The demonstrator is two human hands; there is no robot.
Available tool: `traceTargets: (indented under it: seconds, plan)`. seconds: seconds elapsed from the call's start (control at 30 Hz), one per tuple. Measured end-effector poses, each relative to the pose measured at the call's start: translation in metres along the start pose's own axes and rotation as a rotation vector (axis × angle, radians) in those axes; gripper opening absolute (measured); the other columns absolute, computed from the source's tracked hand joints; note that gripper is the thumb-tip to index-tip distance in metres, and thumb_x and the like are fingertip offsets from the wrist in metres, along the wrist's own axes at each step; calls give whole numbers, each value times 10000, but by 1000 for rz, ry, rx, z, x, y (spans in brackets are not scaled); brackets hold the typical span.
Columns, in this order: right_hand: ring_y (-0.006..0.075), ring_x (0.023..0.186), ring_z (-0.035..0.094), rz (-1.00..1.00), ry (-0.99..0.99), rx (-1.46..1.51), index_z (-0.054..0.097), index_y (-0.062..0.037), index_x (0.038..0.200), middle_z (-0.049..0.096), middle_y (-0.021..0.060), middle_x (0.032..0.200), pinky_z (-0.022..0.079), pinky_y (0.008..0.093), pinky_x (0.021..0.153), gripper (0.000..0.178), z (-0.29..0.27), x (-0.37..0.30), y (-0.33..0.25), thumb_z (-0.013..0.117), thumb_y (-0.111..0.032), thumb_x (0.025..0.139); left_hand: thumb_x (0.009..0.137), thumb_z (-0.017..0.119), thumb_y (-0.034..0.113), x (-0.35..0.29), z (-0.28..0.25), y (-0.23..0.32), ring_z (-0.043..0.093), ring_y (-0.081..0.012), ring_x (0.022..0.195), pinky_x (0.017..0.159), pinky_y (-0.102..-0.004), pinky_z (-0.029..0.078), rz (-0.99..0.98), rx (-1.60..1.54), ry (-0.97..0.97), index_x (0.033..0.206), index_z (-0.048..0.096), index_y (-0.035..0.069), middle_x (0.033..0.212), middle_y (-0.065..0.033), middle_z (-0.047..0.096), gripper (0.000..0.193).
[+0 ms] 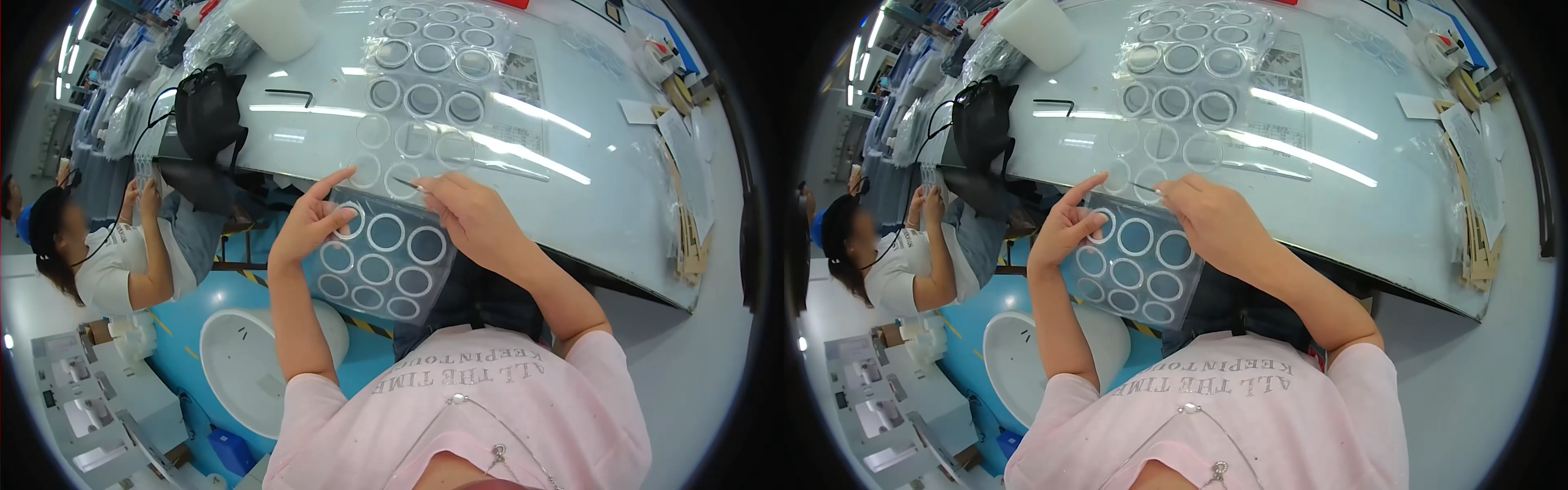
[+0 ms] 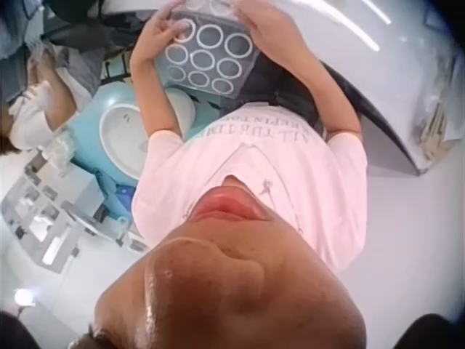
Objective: The person is picking up small circular lenses or covers and placing them into a plastic sorting tray with multiple circular compartments.
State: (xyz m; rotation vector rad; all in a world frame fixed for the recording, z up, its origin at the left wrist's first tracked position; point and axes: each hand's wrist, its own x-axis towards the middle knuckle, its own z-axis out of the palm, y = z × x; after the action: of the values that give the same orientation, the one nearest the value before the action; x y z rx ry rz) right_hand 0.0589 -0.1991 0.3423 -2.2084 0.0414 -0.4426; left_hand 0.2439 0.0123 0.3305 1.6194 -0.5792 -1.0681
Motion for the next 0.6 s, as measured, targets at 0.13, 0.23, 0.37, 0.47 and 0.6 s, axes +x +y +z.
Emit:
traceTargets:
  seconds: [0.13,0.23,0.37,0.47,0.6]
  plan:
    - [271,807,577,76,0,-62,577,-27,1235,554,131,934,470,345,727,338,3,5,-8,565,5,899,882,653,73,0,-1,-10,493,-13,554,514,-149,367,26,18,13,1456,421,135,653,25,604,621]
    - [274,802,562,57,42,-4,607,-29,1193,543,124,912,457,340,725,286,5,10,-7,566,-19,911,878,673,84,-2,1,-8,515,-17,565,534,-161,412,46,6,55,1451,420,123,642,20,623,628]
    - [274,799,567,-116,94,-2,643,-34,1139,542,118,883,458,342,694,248,17,18,4,575,-32,901,866,668,64,1,0,-12,561,-40,567,519,-155,409,104,-15,37,1462,396,100,674,-15,653,656]
    - [265,787,579,-214,124,-128,675,-49,1077,548,96,837,467,351,653,253,34,25,6,610,-14,835,863,668,59,0,-1,-9,598,-60,563,514,-162,435,74,-22,19,1462,385,81,705,-43,681,664]
    - [260,724,596,-240,93,-299,677,-67,1039,559,73,789,478,361,607,304,46,33,-3,638,-4,745,847,684,51,-2,-3,-5,611,-73,546,510,-166,451,41,-43,-27,1470,369,81,711,-53,688,699]
